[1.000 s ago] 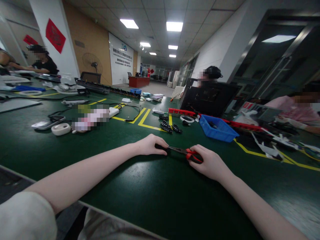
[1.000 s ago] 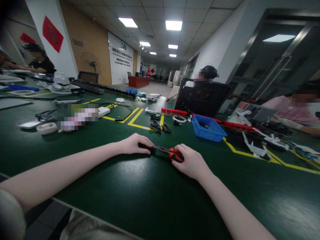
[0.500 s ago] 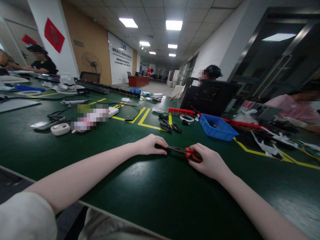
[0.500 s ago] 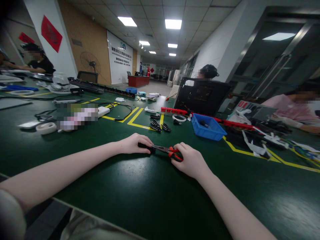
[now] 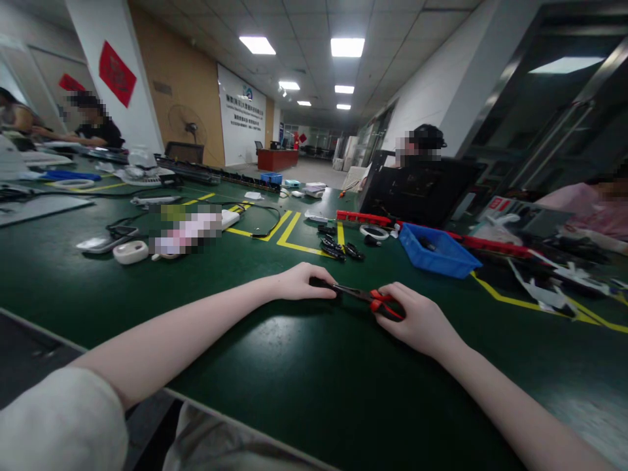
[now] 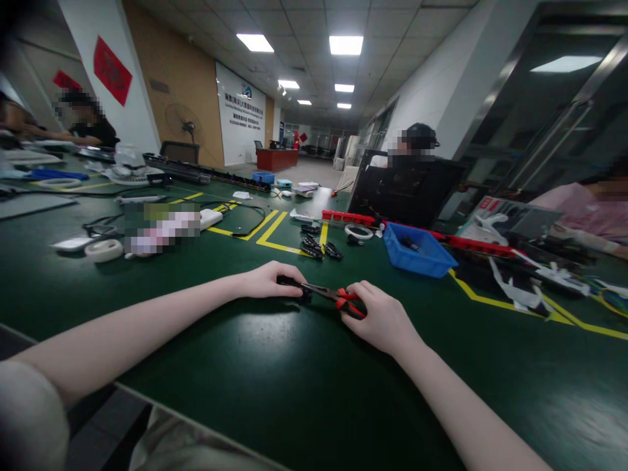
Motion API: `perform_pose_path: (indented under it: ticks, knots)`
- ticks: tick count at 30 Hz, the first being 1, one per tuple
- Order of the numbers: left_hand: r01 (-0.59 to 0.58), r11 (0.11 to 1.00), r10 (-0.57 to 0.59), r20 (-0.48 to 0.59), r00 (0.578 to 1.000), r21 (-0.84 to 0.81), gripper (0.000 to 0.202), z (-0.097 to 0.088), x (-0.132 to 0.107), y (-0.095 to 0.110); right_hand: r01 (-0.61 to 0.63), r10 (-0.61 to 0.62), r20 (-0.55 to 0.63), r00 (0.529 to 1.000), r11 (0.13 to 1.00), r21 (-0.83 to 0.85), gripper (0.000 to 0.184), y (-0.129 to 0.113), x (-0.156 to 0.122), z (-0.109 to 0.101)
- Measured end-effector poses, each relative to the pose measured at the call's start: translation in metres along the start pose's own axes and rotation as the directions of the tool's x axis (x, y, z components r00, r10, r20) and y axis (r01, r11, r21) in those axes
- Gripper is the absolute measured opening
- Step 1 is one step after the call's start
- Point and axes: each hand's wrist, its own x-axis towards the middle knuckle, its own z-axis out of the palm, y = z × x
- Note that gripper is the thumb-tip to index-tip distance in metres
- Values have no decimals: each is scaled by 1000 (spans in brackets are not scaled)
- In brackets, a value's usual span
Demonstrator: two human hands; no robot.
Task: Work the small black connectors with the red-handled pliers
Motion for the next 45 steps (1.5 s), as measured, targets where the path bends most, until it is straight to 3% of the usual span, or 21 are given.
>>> perform_pose_path:
  ticks: [10,20,30,45]
  knots:
    - [22,1000,-22,-16,1000,-2,19,-1,4,-2,73,-72,-57,996,997,11,29,11,6,11]
    - [-45,995,47,-27,999,84,12,-2,2,2,30,-30,-56,998,1000,2,29,19,6,13]
    - [-81,986,87,-36,996,146,14,0,1,3,65,-66,-46,997,998,-14,28,14,5,8]
    - [-40,979,40,5,999,199,8,2,-1,7,43,-43,-17,999,999,-20,26,4,2,1]
